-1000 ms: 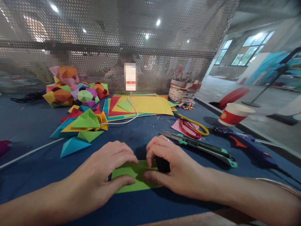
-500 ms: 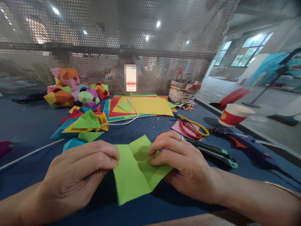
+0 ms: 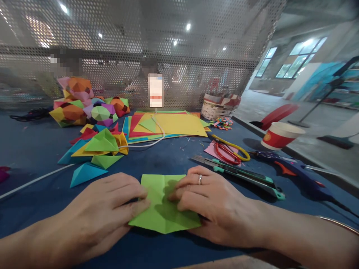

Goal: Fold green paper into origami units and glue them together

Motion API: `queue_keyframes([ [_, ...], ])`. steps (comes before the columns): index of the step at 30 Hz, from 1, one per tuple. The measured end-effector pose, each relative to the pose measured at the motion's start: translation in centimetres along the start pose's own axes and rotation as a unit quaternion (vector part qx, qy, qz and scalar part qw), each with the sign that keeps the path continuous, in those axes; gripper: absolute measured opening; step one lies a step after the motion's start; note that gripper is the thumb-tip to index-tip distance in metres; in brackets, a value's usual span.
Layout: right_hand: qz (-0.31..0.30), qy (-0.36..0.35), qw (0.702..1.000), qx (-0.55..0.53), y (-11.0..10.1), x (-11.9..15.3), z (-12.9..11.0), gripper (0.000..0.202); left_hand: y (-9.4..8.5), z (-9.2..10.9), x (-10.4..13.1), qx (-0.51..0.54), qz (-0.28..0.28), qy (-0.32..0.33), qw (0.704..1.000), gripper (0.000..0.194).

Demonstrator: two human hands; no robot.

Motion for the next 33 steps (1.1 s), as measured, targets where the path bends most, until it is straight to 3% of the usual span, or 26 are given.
queue_keyframes([
  [3,0.029,-0.013,0.999,0.002,-0.4,0.0,-0.1,0.016,0.1,0.4,0.1,0.035,-0.01,0.001,0.999,0.03],
  [6,0.064,-0.007,0.998,-0.017,-0.7,0.1,0.0,0.02,0.1,0.5,0.2,0.096,0.015,-0.049,0.994,0.021],
  [9,0.092,0.039,0.993,-0.064,-0.8,0.1,0.4,0.023,0.3,-0.1,0.2,0.17,0.043,-0.124,0.977,0.021],
  [12,0.116,0.129,0.98,-0.098,-0.6,0.2,1.6,0.028,1.4,-0.8,-0.1,0.191,0.005,-0.164,0.968,0.025],
  [14,0.097,0.206,0.969,-0.098,0.0,0.3,2.7,0.029,1.7,-1.4,-0.4,0.158,-0.009,-0.187,0.97,0.032],
  [19,0.008,0.333,0.94,-0.078,1.5,0.7,4.7,0.03,1.1,-1.9,-0.8,0.051,0.056,-0.206,0.976,0.039],
  [33,-0.036,0.37,0.927,-0.055,2.1,0.6,5.1,0.028,2.2,-1.4,0.3,0.027,0.041,-0.197,0.979,0.035],
])
Point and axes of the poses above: each hand's wrist, its own x-axis away from the middle knuckle, its own y-axis out of the palm, z = x × y, the point moved 8 cm from there along -x, towards the middle knuckle, and after that the axes turned 5 degrees about -y, right-handed, at the moved point
